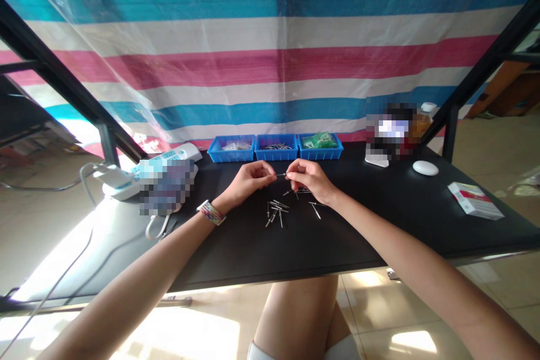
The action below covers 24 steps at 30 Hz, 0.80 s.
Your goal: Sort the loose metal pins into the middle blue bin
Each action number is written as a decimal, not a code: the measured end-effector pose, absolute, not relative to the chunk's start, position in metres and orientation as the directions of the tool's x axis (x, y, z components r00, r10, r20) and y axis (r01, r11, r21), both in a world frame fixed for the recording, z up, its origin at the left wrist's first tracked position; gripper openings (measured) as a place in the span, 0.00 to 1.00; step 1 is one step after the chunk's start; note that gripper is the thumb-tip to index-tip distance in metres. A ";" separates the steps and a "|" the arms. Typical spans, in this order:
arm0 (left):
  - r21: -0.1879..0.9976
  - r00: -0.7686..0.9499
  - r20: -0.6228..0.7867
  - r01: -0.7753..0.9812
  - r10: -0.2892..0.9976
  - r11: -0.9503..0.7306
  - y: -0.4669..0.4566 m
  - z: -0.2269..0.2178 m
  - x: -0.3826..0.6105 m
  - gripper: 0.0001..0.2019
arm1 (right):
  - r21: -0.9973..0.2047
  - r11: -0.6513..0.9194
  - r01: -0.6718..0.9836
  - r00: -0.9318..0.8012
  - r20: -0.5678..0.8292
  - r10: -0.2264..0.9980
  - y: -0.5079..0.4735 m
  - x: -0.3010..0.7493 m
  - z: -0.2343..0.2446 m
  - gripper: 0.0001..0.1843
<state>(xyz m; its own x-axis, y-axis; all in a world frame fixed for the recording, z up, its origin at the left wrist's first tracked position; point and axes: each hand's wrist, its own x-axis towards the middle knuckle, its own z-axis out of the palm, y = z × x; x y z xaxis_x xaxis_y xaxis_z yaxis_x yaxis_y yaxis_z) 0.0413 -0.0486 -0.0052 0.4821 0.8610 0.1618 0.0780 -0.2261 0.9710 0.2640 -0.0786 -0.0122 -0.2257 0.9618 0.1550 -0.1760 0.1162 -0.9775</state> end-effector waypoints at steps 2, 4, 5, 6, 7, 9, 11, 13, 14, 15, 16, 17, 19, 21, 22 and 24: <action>0.970 0.480 0.165 0.079 0.861 -0.230 -0.049 -0.005 0.041 0.19 | -0.976 0.111 -0.185 -0.226 0.152 0.962 -0.078 0.264 -0.012 0.16; 0.970 0.480 0.168 0.077 0.861 -0.232 -0.049 -0.006 0.041 0.19 | -0.977 0.108 -0.184 -0.227 0.149 0.962 -0.078 0.264 -0.013 0.16; 0.969 0.481 0.171 0.074 0.860 -0.234 -0.049 -0.006 0.041 0.19 | -0.977 0.107 -0.182 -0.227 0.148 0.963 -0.078 0.264 -0.013 0.17; 0.969 0.483 0.173 0.070 0.858 -0.235 -0.048 -0.007 0.041 0.19 | -0.978 0.107 -0.181 -0.227 0.148 0.963 -0.078 0.265 -0.013 0.17; 0.969 0.484 0.177 0.065 0.857 -0.237 -0.048 -0.008 0.041 0.18 | -0.977 0.110 -0.181 -0.227 0.150 0.962 -0.078 0.265 -0.013 0.17; 0.970 0.487 0.183 0.055 0.854 -0.238 -0.048 -0.009 0.041 0.18 | -0.976 0.120 -0.180 -0.225 0.159 0.961 -0.079 0.264 -0.013 0.17; 0.971 0.490 0.183 0.048 0.853 -0.236 -0.048 -0.009 0.041 0.18 | -0.976 0.136 -0.171 -0.220 0.172 0.960 -0.079 0.264 -0.013 0.16; 0.972 0.490 0.175 0.050 0.854 -0.228 -0.048 -0.009 0.041 0.19 | -0.975 0.161 -0.150 -0.202 0.190 0.961 -0.079 0.264 -0.013 0.16; 0.973 0.491 0.168 0.055 0.855 -0.223 -0.048 -0.009 0.041 0.19 | -0.974 0.180 -0.136 -0.184 0.204 0.962 -0.079 0.264 -0.013 0.16; 0.974 0.493 0.161 0.062 0.855 -0.219 -0.048 -0.008 0.041 0.19 | -0.972 0.204 -0.119 -0.161 0.222 0.962 -0.078 0.265 -0.013 0.16; 0.973 0.497 0.157 0.069 0.853 -0.220 -0.049 -0.007 0.042 0.20 | -0.967 0.234 -0.099 -0.133 0.246 0.960 -0.076 0.266 -0.013 0.16; 0.971 0.504 0.157 0.079 0.849 -0.226 -0.049 -0.007 0.042 0.20 | -0.961 0.268 -0.075 -0.100 0.274 0.956 -0.074 0.267 -0.012 0.16; 0.956 0.532 0.166 0.118 0.830 -0.267 -0.051 -0.006 0.042 0.18 | -0.941 0.339 -0.010 -0.016 0.339 0.941 -0.069 0.271 -0.008 0.15; 0.916 0.575 0.185 0.192 0.797 -0.352 -0.053 -0.006 0.042 0.16 | -0.911 0.401 0.096 0.083 0.408 0.909 -0.063 0.275 -0.002 0.12; 0.885 0.600 0.202 0.228 0.774 -0.407 -0.054 -0.006 0.042 0.15 | -0.891 0.425 0.162 0.130 0.446 0.886 -0.059 0.277 0.002 0.11; 0.811 0.651 0.243 0.270 0.719 -0.518 -0.056 -0.006 0.042 0.13 | -0.831 0.462 0.309 0.195 0.531 0.825 -0.051 0.278 0.010 0.08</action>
<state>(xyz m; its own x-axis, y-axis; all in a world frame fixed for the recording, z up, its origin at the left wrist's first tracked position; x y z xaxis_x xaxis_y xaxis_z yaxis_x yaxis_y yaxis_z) 0.0420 -0.0561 -0.0059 0.6509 0.7193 0.2426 0.2703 -0.5183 0.8114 0.2785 -0.0507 0.0101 0.1948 0.8247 0.5309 0.3091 0.4621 -0.8312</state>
